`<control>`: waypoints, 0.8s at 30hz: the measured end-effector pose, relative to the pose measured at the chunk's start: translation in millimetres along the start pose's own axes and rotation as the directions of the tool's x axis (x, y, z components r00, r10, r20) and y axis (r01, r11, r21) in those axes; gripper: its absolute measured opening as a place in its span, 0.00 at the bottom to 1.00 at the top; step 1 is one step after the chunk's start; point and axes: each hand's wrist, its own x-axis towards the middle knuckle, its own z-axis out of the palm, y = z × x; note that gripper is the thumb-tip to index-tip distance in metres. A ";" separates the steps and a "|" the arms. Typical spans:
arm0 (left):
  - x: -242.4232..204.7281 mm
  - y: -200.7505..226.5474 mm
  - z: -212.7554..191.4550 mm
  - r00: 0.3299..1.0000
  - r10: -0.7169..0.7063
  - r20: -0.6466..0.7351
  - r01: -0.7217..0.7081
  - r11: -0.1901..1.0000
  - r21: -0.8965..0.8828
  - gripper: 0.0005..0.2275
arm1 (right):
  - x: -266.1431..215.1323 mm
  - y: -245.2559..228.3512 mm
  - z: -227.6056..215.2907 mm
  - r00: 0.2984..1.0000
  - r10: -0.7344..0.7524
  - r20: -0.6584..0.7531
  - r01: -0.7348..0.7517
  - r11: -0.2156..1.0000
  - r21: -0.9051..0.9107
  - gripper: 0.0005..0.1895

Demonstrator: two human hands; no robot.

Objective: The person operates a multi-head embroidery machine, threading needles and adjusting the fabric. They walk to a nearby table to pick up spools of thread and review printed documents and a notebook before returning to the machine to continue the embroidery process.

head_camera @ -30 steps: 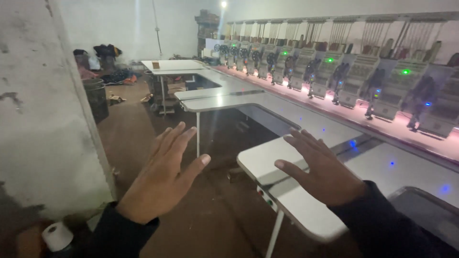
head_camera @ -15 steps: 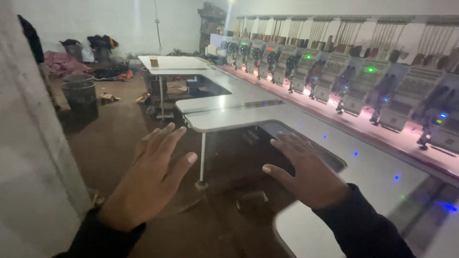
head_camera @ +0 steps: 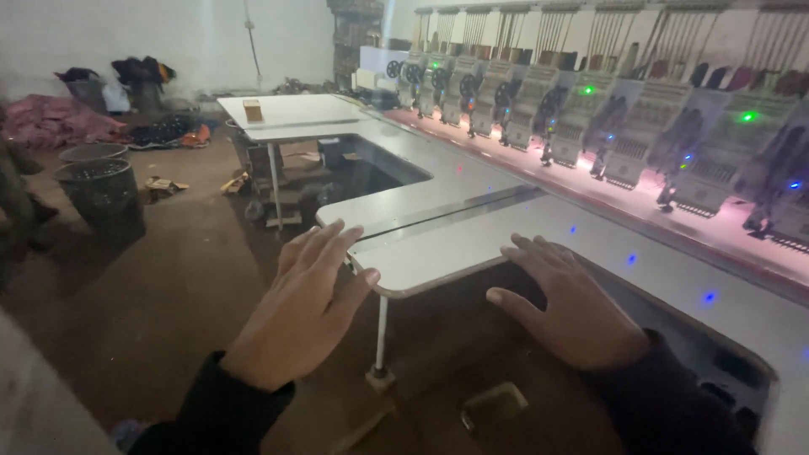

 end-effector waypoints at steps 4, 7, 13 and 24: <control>62.0 -86.7 16.9 1.000 0.009 0.013 -0.009 1.000 -0.016 0.26 | 87.4 19.4 55.1 0.998 0.053 0.018 -0.053 0.999 0.012 0.34; 119.8 -163.8 36.6 0.992 0.118 -0.041 -0.117 0.992 0.038 0.24 | 166.5 48.2 105.3 0.997 0.074 -0.008 -0.074 0.997 0.000 0.34; 230.2 -290.9 56.0 0.998 0.054 0.031 -0.054 0.998 0.012 0.27 | 313.9 87.2 172.0 0.997 0.076 -0.019 -0.076 0.997 0.008 0.35; 385.2 -513.0 110.2 0.977 -0.033 0.209 0.070 0.983 -0.171 0.27 | 519.8 143.5 307.0 0.981 0.168 -0.095 -0.169 0.986 -0.003 0.30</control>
